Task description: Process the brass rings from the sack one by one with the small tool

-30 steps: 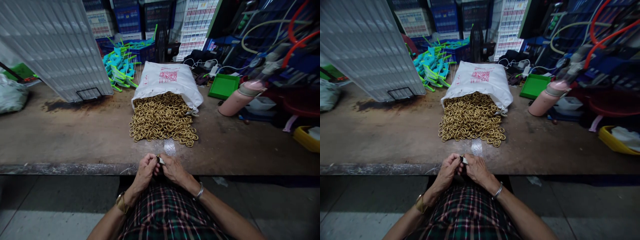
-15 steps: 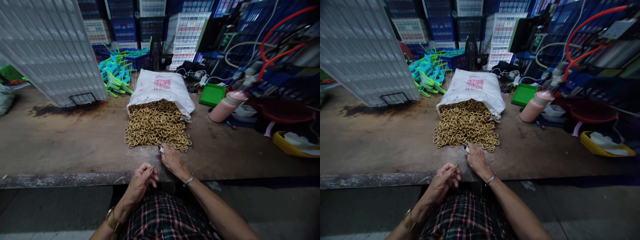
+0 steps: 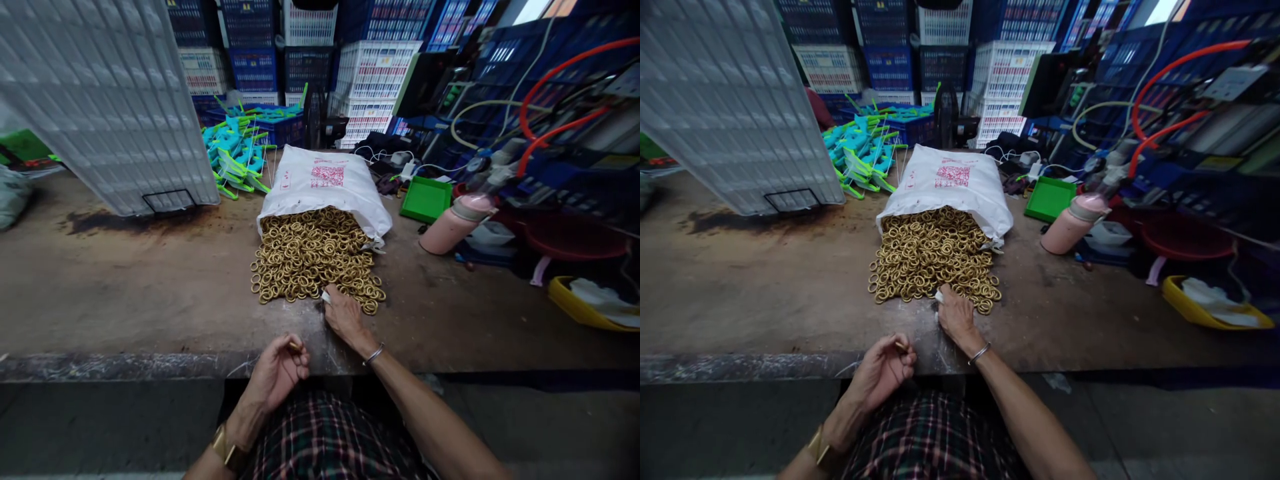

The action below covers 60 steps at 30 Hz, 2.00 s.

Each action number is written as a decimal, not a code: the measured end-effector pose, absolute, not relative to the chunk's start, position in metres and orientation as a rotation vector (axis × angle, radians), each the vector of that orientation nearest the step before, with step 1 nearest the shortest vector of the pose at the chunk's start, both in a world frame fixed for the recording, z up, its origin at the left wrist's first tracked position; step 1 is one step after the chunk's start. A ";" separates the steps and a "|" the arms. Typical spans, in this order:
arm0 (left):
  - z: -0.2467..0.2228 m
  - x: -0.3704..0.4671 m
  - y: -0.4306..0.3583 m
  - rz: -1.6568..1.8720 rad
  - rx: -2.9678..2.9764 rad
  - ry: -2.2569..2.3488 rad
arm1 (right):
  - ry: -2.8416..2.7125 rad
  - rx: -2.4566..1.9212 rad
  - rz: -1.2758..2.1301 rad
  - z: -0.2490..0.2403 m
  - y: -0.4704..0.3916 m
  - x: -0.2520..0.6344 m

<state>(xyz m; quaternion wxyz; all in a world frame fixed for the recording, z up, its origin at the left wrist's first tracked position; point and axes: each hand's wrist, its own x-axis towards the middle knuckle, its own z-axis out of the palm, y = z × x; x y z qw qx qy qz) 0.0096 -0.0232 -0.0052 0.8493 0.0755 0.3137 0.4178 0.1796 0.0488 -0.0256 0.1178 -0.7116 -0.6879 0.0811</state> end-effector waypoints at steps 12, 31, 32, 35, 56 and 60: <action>-0.004 0.023 -0.014 1.015 0.438 0.936 | -1.028 -1.267 1.576 -0.006 0.008 0.144; -0.018 0.012 -0.020 1.101 1.488 1.355 | -1.668 -1.531 1.117 -0.001 0.008 0.142; -0.016 0.012 -0.020 1.091 1.428 1.328 | -1.648 -1.537 1.133 -0.002 0.009 0.141; -0.010 0.012 -0.021 0.988 1.150 1.224 | -1.599 -1.537 1.174 -0.003 0.009 0.141; -0.006 0.013 -0.024 0.976 0.858 1.125 | -2.355 -1.617 0.671 -0.005 -0.004 0.152; -0.006 0.013 -0.023 0.966 0.902 1.182 | -2.467 -1.627 0.635 -0.008 -0.005 0.153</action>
